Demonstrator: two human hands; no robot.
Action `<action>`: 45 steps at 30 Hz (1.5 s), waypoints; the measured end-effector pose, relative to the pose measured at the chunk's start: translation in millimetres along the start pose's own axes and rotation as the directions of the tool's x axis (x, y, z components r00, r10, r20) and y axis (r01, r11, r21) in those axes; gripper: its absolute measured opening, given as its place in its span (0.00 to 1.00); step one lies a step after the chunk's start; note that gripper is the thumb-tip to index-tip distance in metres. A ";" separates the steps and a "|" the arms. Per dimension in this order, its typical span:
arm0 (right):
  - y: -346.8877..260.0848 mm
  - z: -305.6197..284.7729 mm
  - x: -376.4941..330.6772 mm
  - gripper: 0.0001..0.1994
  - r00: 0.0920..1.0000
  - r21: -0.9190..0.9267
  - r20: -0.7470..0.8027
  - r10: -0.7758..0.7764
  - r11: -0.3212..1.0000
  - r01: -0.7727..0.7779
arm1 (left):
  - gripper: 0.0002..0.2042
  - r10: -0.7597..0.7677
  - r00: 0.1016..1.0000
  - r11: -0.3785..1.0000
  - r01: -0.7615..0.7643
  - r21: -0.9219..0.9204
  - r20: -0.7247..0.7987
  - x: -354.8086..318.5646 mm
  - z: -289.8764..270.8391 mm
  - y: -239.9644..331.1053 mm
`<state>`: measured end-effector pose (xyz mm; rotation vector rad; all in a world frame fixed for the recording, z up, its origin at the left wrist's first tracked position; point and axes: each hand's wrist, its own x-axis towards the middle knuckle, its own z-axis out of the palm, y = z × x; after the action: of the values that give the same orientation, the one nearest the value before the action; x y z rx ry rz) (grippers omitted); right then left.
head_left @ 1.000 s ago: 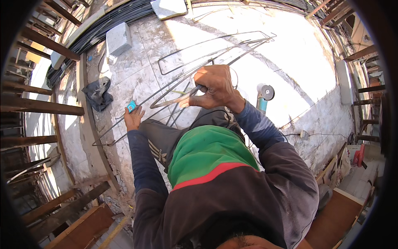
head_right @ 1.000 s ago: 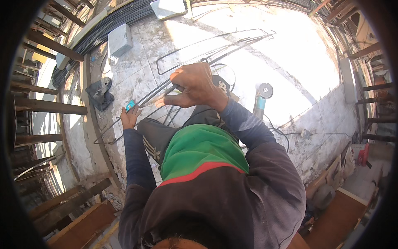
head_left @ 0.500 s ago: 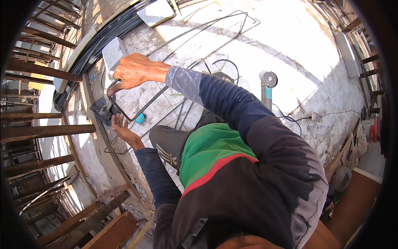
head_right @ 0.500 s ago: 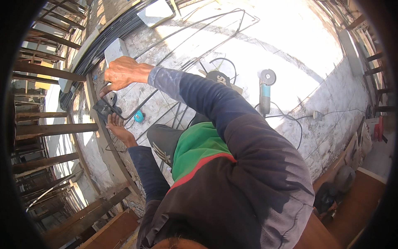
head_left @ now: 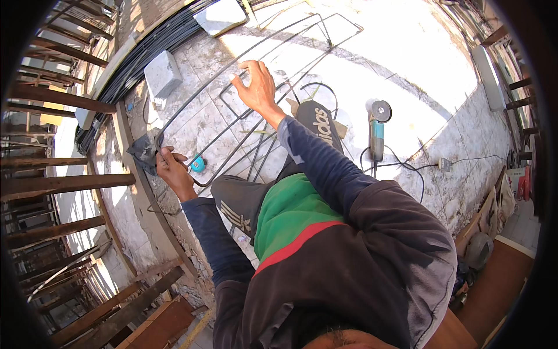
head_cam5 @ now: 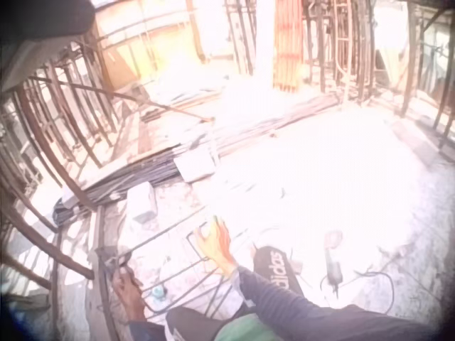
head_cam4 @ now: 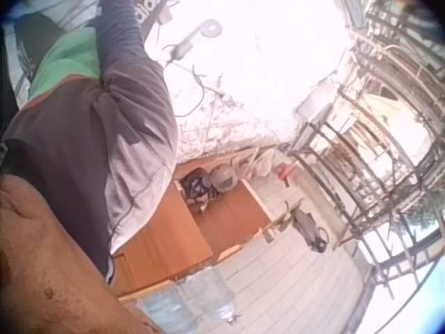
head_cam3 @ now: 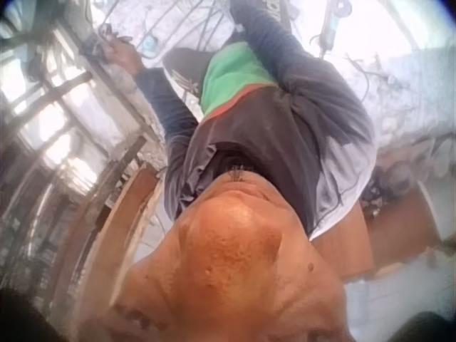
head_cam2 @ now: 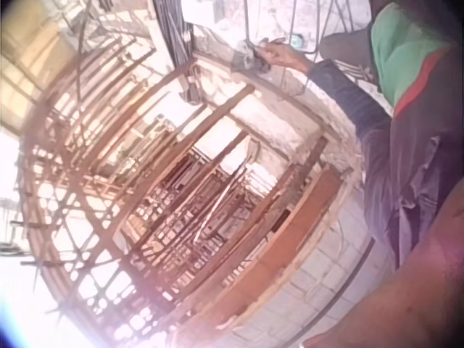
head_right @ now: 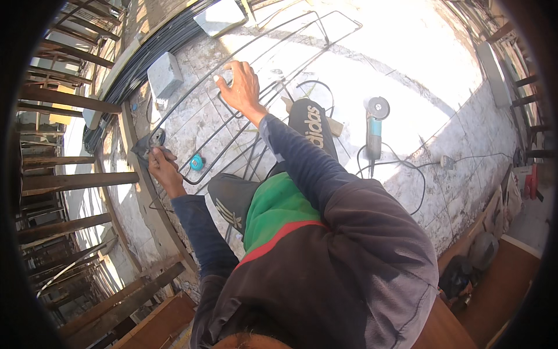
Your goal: The person measures a metal rod with a tape measure, marks it, and cuts it using an angle grinder. They repeat this process for several rods, arranging the cut pieces on the floor.
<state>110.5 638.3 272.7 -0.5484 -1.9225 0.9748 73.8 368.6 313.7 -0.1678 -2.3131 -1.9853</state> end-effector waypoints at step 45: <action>27.4 -14.1 -36.9 0.15 0.577 0.535 0.419 0.701 0.322 -0.781 | 0.09 -0.730 0.683 0.683 0.730 0.014 0.001 53.6 -88.1 -126.4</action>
<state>141.3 634.8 235.9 -0.9743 -1.1368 2.2522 2.6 264.0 210.8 0.9158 -2.6473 -2.2379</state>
